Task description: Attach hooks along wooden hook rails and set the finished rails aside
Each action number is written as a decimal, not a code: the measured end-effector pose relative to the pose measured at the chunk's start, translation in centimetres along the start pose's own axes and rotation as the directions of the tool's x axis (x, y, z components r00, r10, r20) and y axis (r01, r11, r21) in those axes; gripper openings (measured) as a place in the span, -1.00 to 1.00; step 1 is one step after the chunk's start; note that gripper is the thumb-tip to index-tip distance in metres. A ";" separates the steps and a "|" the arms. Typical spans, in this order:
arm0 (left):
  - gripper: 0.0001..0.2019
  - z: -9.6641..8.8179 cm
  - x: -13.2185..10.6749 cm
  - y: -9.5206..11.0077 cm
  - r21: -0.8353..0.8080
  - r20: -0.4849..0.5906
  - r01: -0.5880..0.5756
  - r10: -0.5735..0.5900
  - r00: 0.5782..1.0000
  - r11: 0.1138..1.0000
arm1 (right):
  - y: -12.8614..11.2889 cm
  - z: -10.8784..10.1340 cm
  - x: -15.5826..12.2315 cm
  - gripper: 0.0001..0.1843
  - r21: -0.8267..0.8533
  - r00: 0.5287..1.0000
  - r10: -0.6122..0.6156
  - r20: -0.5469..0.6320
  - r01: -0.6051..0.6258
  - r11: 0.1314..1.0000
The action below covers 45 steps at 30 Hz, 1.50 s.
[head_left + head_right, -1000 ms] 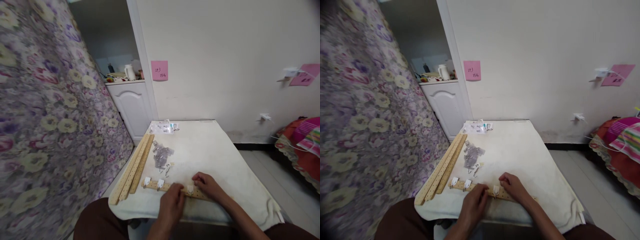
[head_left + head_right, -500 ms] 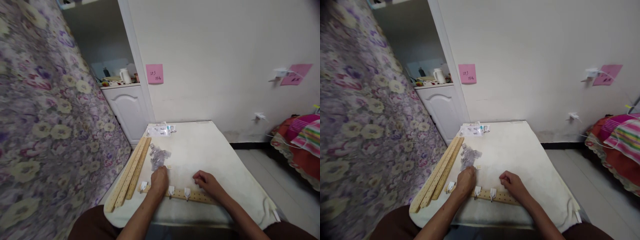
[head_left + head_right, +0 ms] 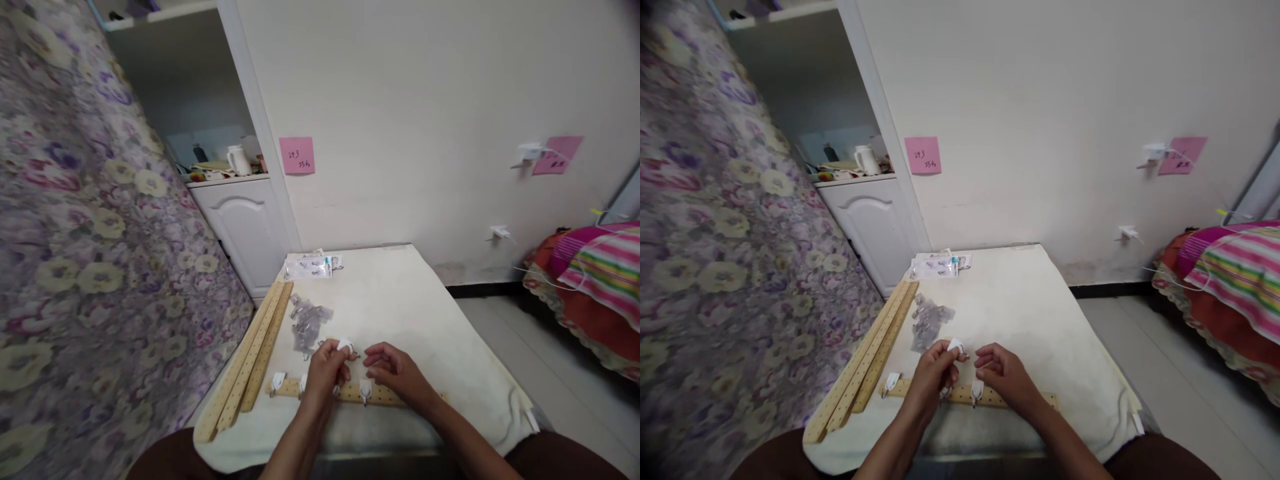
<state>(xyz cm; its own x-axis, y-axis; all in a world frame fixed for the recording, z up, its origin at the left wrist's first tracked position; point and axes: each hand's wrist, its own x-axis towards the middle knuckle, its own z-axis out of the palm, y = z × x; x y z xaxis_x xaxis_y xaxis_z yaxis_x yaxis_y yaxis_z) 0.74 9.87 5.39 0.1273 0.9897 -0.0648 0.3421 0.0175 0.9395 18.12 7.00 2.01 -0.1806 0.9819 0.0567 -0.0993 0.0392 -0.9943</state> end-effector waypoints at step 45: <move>-0.78 4.1 -2.2 0.8 0.061 0.187 -0.121 0.108 0.976 0.991 | -1.2 -2.6 -1.7 -0.65 -0.057 0.998 0.056 0.027 -0.055 0.997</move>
<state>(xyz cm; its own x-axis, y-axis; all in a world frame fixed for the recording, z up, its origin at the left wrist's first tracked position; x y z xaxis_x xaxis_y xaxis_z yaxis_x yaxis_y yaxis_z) 4.51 7.17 4.92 0.3356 0.9417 -0.0245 0.3799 -0.1115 0.9183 21.05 5.73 2.92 -0.2126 0.9771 0.0029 -0.0335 -0.0043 -0.9994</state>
